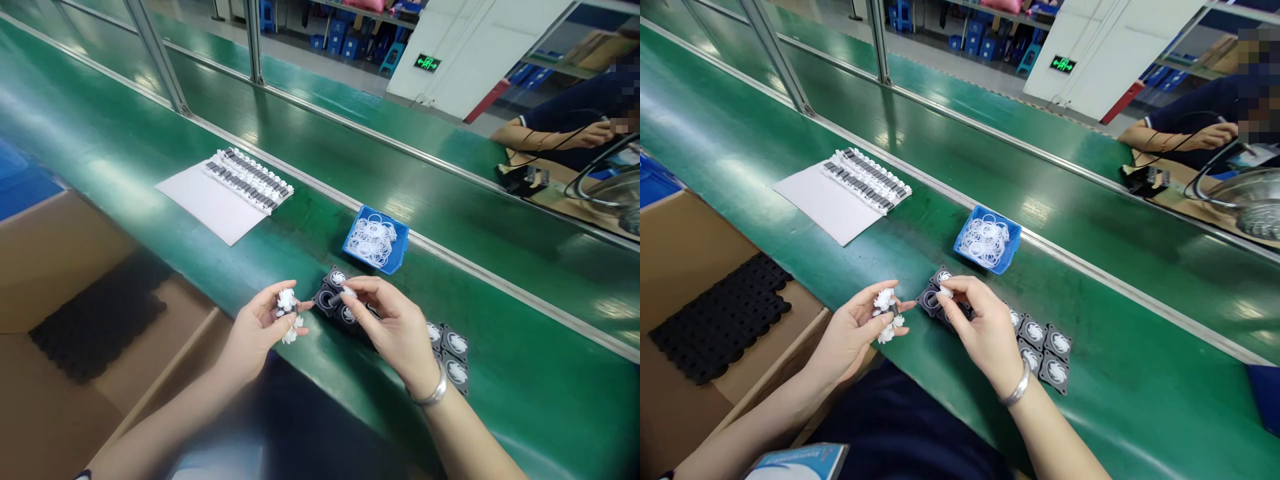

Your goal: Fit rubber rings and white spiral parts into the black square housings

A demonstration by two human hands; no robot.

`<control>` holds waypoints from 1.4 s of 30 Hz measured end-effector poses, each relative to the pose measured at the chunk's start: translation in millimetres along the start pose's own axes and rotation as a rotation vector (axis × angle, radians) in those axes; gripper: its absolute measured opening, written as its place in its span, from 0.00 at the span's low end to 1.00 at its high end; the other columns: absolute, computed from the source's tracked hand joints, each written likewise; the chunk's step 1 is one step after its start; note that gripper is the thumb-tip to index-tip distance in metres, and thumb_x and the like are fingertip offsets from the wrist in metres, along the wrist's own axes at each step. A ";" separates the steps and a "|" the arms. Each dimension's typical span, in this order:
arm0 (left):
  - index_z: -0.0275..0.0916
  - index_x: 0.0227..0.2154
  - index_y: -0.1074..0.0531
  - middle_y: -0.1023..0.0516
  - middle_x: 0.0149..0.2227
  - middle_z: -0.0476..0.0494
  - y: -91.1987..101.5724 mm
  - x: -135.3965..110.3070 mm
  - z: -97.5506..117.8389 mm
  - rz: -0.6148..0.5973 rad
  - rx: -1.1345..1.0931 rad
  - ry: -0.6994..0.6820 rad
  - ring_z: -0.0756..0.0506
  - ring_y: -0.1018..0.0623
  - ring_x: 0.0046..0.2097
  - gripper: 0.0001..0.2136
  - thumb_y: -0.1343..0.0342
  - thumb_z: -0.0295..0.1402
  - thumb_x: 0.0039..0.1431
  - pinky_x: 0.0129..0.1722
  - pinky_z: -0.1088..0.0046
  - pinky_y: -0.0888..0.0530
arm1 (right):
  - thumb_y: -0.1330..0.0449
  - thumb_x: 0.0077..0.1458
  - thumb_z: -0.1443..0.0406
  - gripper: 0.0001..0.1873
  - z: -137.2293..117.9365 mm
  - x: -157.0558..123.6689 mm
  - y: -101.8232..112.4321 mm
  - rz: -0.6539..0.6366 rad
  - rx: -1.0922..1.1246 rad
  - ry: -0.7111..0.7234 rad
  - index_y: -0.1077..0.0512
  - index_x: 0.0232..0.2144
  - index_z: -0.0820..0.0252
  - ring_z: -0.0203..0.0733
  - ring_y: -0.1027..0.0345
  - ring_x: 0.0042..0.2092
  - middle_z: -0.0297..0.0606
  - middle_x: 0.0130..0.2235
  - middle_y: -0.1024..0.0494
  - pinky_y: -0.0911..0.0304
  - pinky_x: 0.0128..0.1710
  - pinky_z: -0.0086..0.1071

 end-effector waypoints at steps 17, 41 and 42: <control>0.38 0.58 0.36 0.26 0.50 0.37 55.9 86.7 130.3 0.499 1.284 -0.523 0.39 0.23 0.51 0.27 0.42 0.32 0.54 0.51 0.61 0.26 | 0.39 0.59 0.68 0.11 -29.2 -20.0 68.1 0.200 -0.463 0.294 0.28 0.45 0.59 0.42 0.28 0.49 0.41 0.48 0.24 0.36 0.53 0.37; 0.42 0.64 0.41 0.37 0.64 0.34 -120.0 66.4 -14.8 -0.784 1.535 -0.626 0.31 0.47 0.68 0.44 0.32 0.48 0.45 0.64 0.45 0.40 | 0.39 0.52 0.42 0.45 81.3 -106.9 84.5 -0.072 -0.639 -0.073 0.46 0.65 0.53 0.61 0.51 0.65 0.44 0.65 0.39 0.47 0.59 0.62; 0.42 0.63 0.40 0.35 0.63 0.35 -123.4 64.4 -16.4 -0.778 1.513 -0.625 0.31 0.45 0.67 0.43 0.31 0.47 0.44 0.63 0.46 0.39 | 0.39 0.52 0.42 0.45 83.6 -108.7 88.7 -0.066 -0.631 -0.071 0.45 0.65 0.53 0.61 0.50 0.65 0.44 0.65 0.38 0.46 0.58 0.61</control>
Point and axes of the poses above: each hand's wrist, its own x-axis towards the middle knuckle, its own y-axis out of the back of the hand, z = x × y, the point moved 6 cm from there along x, towards the middle knuckle
